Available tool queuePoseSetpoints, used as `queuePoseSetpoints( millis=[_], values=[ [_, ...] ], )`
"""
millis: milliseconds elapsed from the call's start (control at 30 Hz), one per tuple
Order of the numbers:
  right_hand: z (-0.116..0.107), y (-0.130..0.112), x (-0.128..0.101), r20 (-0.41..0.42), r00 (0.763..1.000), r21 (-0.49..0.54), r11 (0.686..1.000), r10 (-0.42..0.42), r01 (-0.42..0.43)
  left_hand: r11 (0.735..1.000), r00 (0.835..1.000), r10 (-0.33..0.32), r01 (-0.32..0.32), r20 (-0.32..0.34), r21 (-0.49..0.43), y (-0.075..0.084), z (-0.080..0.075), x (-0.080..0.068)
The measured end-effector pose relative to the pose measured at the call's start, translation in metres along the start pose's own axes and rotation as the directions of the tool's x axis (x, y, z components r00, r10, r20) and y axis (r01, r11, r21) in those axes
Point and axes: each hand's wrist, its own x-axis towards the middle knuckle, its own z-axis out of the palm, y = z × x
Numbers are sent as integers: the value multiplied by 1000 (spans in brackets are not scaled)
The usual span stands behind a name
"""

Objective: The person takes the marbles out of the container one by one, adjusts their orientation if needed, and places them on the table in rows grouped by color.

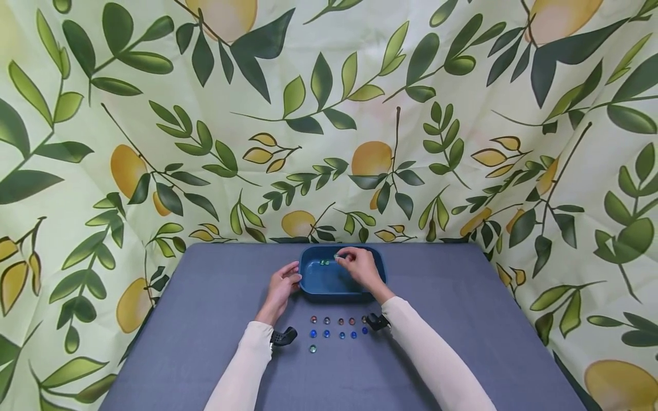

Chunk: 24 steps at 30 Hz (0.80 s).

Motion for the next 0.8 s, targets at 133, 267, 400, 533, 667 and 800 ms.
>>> queuePoseSetpoints(
  millis=[133, 267, 400, 533, 667, 800],
  values=[
    [-5, -7, -16, -3, 1000, 37, 999, -20, 21, 1000, 1000, 1, -1, -3, -1, 1, -1, -1],
    [-8, -10, -31, -11, 1000, 68, 997, -27, 28, 1000, 1000, -4, 4, -3, -4, 2, -2, 0],
    [-9, -14, -45, -16, 998, 82, 995, -61, 62, 1000, 1000, -4, 3, -8, -15, 1, -3, 1],
    [-10, -18, -62, -9, 998, 98, 993, -64, 65, 1000, 1000, -12, 12, 1, -15, 2, -2, 0],
    [-10, -20, -81, 8, 999, 116, 992, -45, 44, 1000, 1000, -10, 10, 13, -8, 2, -1, 0],
    [-8, -20, -97, 35, 999, 133, 990, -40, 35, 1000, 1000, 1, -1, 17, -25, 1, -2, 3]
  ],
)
